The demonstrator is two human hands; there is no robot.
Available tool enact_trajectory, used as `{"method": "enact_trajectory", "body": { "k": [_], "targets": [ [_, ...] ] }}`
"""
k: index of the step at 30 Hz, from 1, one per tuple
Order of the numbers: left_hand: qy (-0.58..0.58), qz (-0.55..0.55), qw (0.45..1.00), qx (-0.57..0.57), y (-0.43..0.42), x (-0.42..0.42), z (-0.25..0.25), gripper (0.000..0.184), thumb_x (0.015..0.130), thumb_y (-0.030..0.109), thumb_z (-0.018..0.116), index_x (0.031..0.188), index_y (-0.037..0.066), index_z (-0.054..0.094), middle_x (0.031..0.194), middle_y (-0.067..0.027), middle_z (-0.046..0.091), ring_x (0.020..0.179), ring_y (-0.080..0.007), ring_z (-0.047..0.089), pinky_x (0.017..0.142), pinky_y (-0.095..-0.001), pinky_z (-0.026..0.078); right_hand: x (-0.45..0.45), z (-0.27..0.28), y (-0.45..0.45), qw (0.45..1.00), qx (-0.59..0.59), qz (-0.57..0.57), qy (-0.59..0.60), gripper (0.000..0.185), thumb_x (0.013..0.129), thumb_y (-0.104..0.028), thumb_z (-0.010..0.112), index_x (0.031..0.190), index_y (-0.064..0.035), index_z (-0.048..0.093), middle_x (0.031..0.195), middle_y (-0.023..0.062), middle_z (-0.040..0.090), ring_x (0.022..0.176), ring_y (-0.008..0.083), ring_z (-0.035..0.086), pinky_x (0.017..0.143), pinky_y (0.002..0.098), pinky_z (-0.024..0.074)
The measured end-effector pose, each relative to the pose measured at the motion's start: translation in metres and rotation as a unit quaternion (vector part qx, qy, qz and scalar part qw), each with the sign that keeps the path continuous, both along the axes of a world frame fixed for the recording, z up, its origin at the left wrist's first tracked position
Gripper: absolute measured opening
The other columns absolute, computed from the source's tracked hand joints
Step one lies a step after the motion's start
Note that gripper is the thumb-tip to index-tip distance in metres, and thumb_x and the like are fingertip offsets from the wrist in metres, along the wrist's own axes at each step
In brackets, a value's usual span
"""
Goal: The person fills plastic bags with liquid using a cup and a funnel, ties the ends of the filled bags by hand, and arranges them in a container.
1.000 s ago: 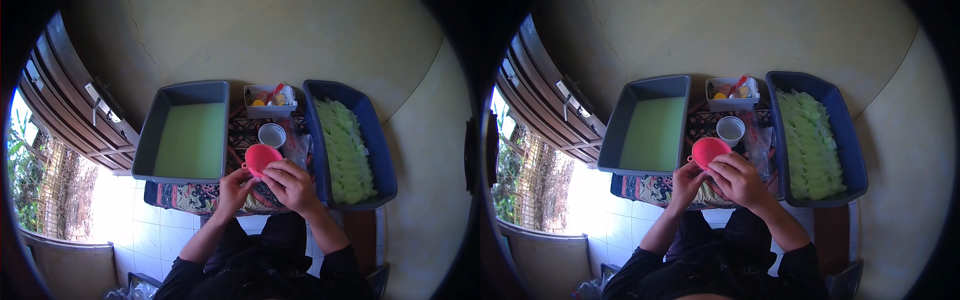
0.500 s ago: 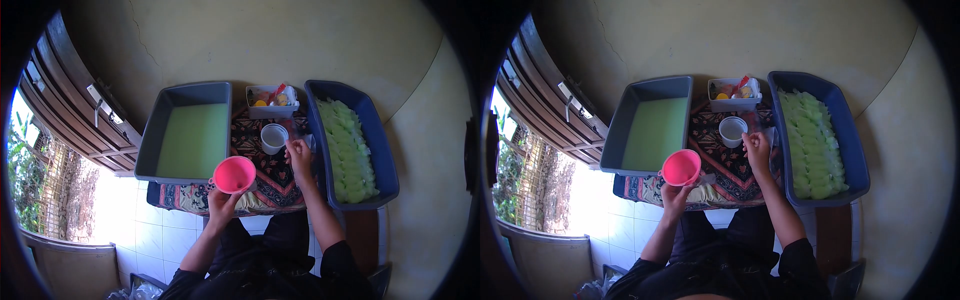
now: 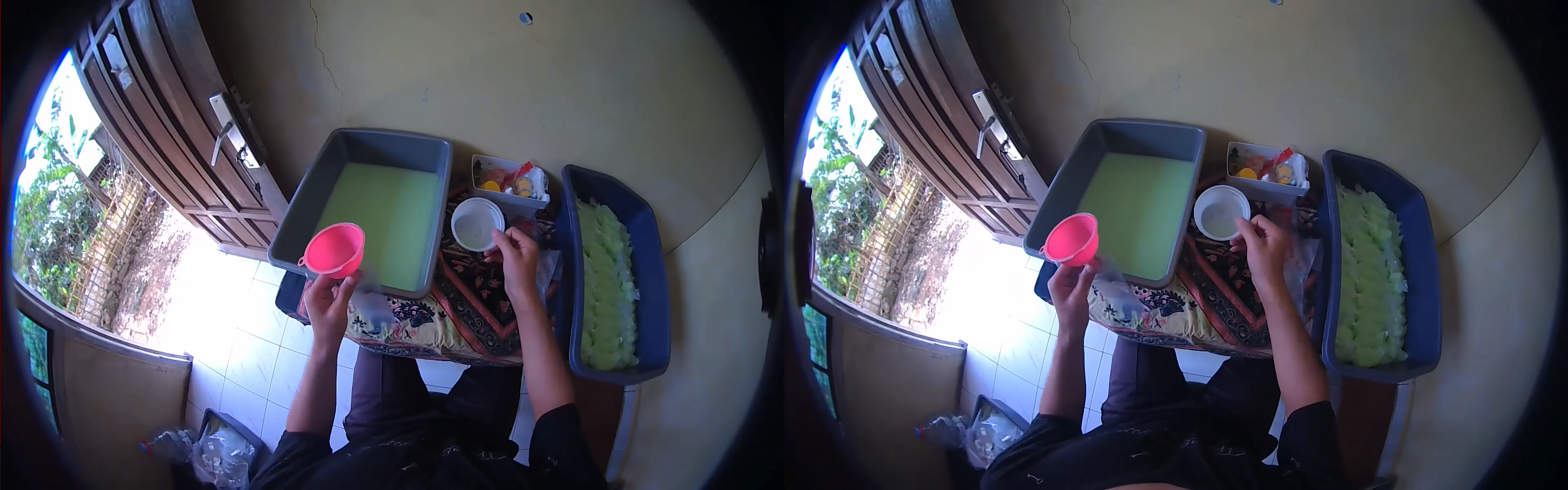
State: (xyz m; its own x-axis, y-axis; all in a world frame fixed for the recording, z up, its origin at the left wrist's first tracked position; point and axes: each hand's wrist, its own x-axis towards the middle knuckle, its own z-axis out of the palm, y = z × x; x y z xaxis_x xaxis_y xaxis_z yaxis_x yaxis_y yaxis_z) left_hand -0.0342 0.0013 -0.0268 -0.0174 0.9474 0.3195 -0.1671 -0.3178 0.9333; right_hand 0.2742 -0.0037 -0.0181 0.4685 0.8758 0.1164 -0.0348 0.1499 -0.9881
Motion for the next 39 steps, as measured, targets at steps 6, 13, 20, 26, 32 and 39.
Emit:
{"method": "enact_trajectory", "body": {
  "k": [6,13,20,26,32,39],
  "targets": [
    [0.024,0.015,1.000,0.009,0.017,-0.010,-0.003,0.018,0.087,0.009,0.065,0.099,-0.005,0.065,0.087,-0.0078,0.070,0.080,-0.0100,0.062,0.076,-0.0241,0.047,-0.048,0.043,0.014,0.987,0.077,0.055,-0.132,0.027,0.087,-0.013,0.065,0.065,-0.0014,0.053,0.060,0.0018,0.057,0.053,0.0073,0.055,0.051,0.0219,0.0444],
    [0.144,-0.007,0.990,0.007,0.020,-0.011,0.000,0.024,0.086,0.016,0.067,0.103,-0.001,0.065,0.087,-0.0084,0.070,0.081,-0.0110,0.063,0.072,-0.0264,0.048,-0.080,0.036,0.063,0.890,0.153,0.140,-0.406,0.024,0.078,-0.011,0.065,0.066,0.0038,0.052,0.065,0.0174,0.055,0.058,0.0338,0.056,0.054,0.0378,0.0428],
    [0.216,-0.012,0.976,0.011,0.026,-0.008,0.016,0.022,0.084,0.016,0.066,0.102,0.003,0.066,0.087,-0.0108,0.070,0.080,-0.0183,0.065,0.072,-0.0317,0.048,-0.077,0.006,0.105,0.802,0.136,0.202,-0.545,0.019,0.077,-0.012,0.063,0.068,0.0022,0.056,0.070,0.0174,0.058,0.065,0.0383,0.057,0.062,0.0463,0.0457],
    [0.297,0.007,0.954,0.047,0.026,-0.004,0.019,0.020,0.082,0.016,0.066,0.099,0.005,0.067,0.086,-0.0113,0.070,0.082,-0.0280,0.062,0.075,-0.0373,0.046,-0.084,0.002,0.125,0.730,-0.024,0.245,-0.637,0.014,0.076,-0.011,0.056,0.077,-0.0014,0.066,0.080,0.0193,0.065,0.077,0.0352,0.065,0.071,0.0447,0.0525],
    [0.314,0.018,0.948,0.051,0.023,-0.004,0.021,0.020,0.082,0.017,0.067,0.098,0.006,0.068,0.085,-0.0100,0.070,0.079,-0.0285,0.059,0.074,-0.0376,0.046,-0.089,-0.010,0.136,0.704,-0.016,0.227,-0.673,0.017,0.077,-0.008,0.051,0.074,-0.0025,0.067,0.078,0.0208,0.065,0.076,0.0359,0.066,0.068,0.0458,0.0533],
    [0.309,0.028,0.949,0.054,0.023,-0.003,0.017,0.020,0.082,0.018,0.067,0.098,0.006,0.067,0.085,-0.0091,0.070,0.079,-0.0266,0.058,0.079,-0.0363,0.043,-0.089,-0.009,0.131,0.704,-0.015,0.211,-0.678,0.018,0.077,-0.008,0.051,0.074,-0.0036,0.067,0.079,0.0191,0.065,0.075,0.0347,0.066,0.068,0.0453,0.0535]
  ]
}}
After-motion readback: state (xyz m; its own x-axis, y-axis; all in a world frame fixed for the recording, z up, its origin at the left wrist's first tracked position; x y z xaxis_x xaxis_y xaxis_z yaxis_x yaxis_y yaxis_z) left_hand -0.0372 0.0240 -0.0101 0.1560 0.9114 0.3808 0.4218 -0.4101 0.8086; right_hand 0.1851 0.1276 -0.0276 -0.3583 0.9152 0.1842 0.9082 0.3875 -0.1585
